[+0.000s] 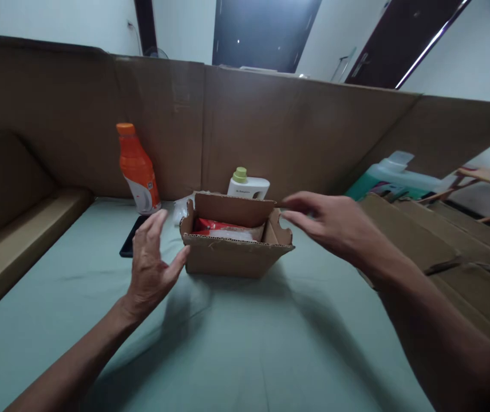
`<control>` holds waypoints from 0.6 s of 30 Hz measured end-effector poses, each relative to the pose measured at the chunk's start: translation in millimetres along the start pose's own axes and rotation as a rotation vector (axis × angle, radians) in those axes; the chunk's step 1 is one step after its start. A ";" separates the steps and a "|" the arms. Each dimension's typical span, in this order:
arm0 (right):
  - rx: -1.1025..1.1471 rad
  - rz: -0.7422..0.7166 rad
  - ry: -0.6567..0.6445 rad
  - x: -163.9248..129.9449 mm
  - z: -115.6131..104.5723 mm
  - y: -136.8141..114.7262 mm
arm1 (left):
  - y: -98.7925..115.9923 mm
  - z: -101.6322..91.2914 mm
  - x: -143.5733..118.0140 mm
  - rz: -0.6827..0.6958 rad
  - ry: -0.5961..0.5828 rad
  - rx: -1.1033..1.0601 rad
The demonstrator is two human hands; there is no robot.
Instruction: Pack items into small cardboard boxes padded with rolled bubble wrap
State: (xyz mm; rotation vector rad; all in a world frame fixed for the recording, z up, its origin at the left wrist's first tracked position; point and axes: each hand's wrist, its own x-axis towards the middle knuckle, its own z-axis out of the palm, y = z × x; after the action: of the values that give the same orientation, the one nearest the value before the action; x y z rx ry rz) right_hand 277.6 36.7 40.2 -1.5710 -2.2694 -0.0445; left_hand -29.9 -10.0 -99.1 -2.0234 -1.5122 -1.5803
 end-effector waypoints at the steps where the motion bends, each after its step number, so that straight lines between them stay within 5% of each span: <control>1: 0.052 0.056 0.077 -17.7 -1.0 11.6 | -8.1 -2.2 -7.0 -0.091 -0.047 -0.048; 5: 0.335 0.221 0.056 -68.8 49.5 41.4 | -30.1 9.0 -27.5 -0.408 -0.289 -0.285; 8: 0.577 0.250 0.028 -66.2 113.2 37.7 | -27.5 36.6 -25.5 -0.538 -0.398 -0.519; 11: 0.727 0.324 0.065 -51.0 151.6 28.2 | -13.1 61.2 -15.9 -0.600 -0.409 -0.723; 14: 0.714 0.336 0.120 -60.4 154.6 27.0 | 7.3 59.8 -19.0 -0.542 -0.348 -0.740; 18: 0.688 0.285 0.174 -113.1 135.9 8.9 | 31.2 6.2 -63.8 -0.301 -0.354 -0.382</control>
State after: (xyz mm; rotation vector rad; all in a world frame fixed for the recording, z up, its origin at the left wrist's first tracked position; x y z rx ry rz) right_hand 280.8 -29.1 -124.2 -1.4083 -1.6447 0.5856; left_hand 2.6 -59.1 -139.3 -2.4884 -1.8258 -1.8106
